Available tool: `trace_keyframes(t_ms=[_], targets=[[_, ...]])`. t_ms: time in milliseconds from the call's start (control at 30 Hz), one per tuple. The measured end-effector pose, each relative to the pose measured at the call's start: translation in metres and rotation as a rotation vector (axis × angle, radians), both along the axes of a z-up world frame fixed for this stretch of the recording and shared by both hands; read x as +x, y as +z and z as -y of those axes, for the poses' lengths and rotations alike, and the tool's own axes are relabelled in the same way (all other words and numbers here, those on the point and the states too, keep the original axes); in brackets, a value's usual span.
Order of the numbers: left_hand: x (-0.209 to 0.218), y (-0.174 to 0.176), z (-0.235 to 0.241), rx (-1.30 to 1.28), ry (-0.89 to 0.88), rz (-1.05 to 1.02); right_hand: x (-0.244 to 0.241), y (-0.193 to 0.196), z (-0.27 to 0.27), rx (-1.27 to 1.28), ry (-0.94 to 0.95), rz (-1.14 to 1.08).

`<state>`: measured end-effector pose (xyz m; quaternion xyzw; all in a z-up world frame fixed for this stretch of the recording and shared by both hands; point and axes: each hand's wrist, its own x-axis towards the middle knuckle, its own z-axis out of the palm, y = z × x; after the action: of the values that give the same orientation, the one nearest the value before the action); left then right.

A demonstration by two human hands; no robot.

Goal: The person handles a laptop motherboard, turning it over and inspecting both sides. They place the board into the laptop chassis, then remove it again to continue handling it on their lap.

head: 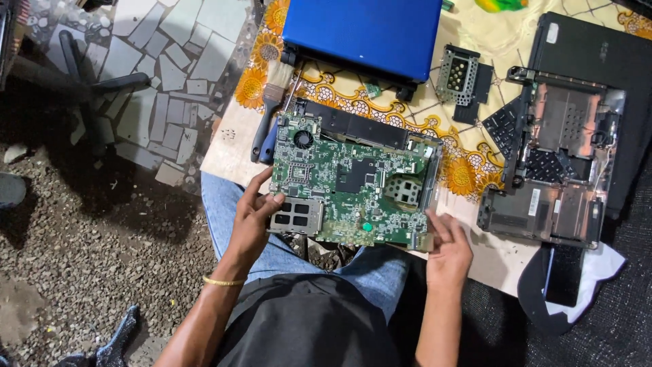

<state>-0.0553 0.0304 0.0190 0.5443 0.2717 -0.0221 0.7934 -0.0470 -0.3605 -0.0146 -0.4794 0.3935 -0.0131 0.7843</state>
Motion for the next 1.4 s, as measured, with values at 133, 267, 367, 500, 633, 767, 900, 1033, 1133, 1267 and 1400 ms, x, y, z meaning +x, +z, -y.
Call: trace_keyframes(t_ms=[133,267,367,500,633,767,900,1033,1133,1267,1400], targets=[[-0.004,-0.022,-0.013,0.001,-0.003,0.041,0.003,0.009,0.027,-0.064,-0.101,0.035],[-0.008,-0.045,-0.024,-0.030,-0.020,0.070,0.007,-0.039,0.113,-0.022,-0.224,0.153],[-0.001,-0.025,-0.019,-0.007,-0.065,-0.020,0.034,-0.006,0.104,-0.090,-0.365,0.014],[0.005,-0.018,-0.012,0.015,-0.092,-0.090,0.061,0.004,0.110,-0.073,-0.572,-0.097],[0.006,-0.014,-0.012,0.011,-0.102,-0.110,0.067,-0.021,0.132,-0.075,-0.628,-0.044],[0.006,-0.007,-0.010,0.060,-0.145,-0.156,0.061,-0.023,0.124,-0.077,-0.681,-0.010],[0.010,0.005,-0.005,0.100,-0.141,-0.245,0.049,-0.011,0.118,-0.103,-0.651,0.180],[0.015,0.019,-0.003,0.155,-0.163,-0.255,0.051,0.027,0.104,-0.058,-0.534,0.433],[0.020,0.027,-0.004,0.158,-0.161,-0.224,0.067,0.059,0.081,-0.001,-0.408,0.565],[0.018,0.020,-0.002,0.196,-0.156,-0.211,0.100,0.069,0.062,-0.051,-0.085,0.669],[0.012,0.011,0.003,0.187,-0.095,-0.187,0.131,0.069,0.032,0.007,0.000,0.617]])
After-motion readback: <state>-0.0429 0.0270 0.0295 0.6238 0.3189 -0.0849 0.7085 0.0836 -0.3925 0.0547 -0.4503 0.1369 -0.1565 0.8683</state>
